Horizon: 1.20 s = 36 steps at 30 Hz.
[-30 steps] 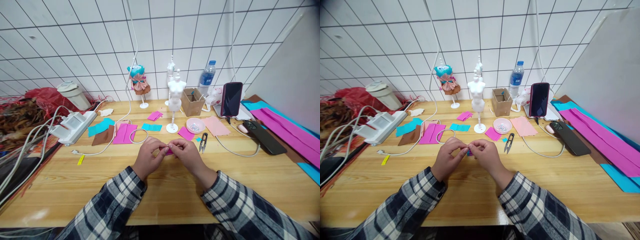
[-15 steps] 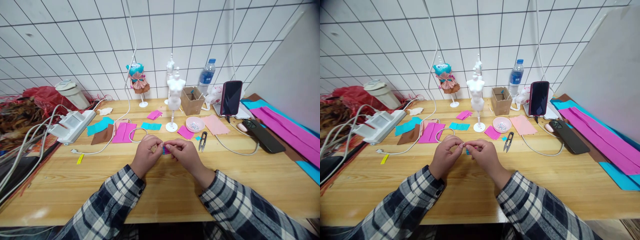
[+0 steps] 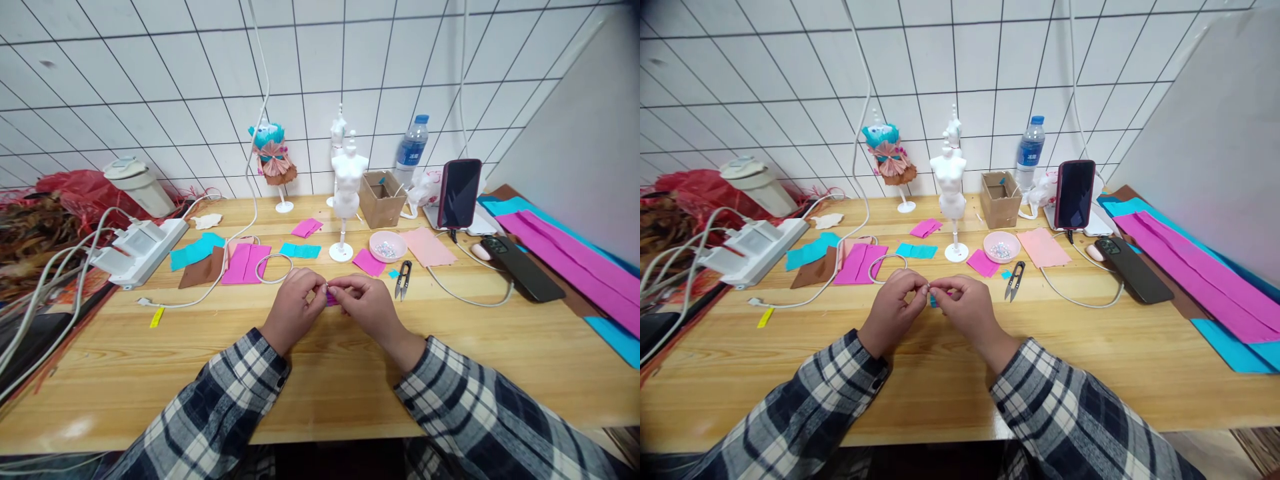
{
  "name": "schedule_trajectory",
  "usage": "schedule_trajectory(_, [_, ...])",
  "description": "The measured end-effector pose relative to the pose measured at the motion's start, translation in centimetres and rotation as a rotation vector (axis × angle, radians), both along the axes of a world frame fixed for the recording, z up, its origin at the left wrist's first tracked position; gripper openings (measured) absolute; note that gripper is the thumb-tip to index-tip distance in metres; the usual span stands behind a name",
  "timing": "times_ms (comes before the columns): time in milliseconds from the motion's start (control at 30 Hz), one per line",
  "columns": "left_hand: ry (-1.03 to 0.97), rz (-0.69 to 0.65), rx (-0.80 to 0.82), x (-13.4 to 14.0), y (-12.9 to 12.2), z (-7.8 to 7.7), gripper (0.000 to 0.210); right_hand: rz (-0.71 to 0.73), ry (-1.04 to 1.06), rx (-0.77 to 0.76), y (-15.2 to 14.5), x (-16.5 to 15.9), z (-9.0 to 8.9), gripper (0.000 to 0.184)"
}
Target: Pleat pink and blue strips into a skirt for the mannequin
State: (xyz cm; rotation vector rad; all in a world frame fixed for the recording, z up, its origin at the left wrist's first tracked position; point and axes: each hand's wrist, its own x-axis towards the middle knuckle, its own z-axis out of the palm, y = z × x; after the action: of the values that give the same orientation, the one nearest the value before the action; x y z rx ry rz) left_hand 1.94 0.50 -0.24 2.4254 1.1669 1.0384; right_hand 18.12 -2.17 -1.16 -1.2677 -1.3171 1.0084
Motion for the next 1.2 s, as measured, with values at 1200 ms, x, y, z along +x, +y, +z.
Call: schedule_trajectory(1200, [-0.263, -0.068, 0.01, -0.3, 0.2, -0.3, 0.016, -0.054, 0.648, -0.195, 1.6, 2.2, 2.8, 0.035])
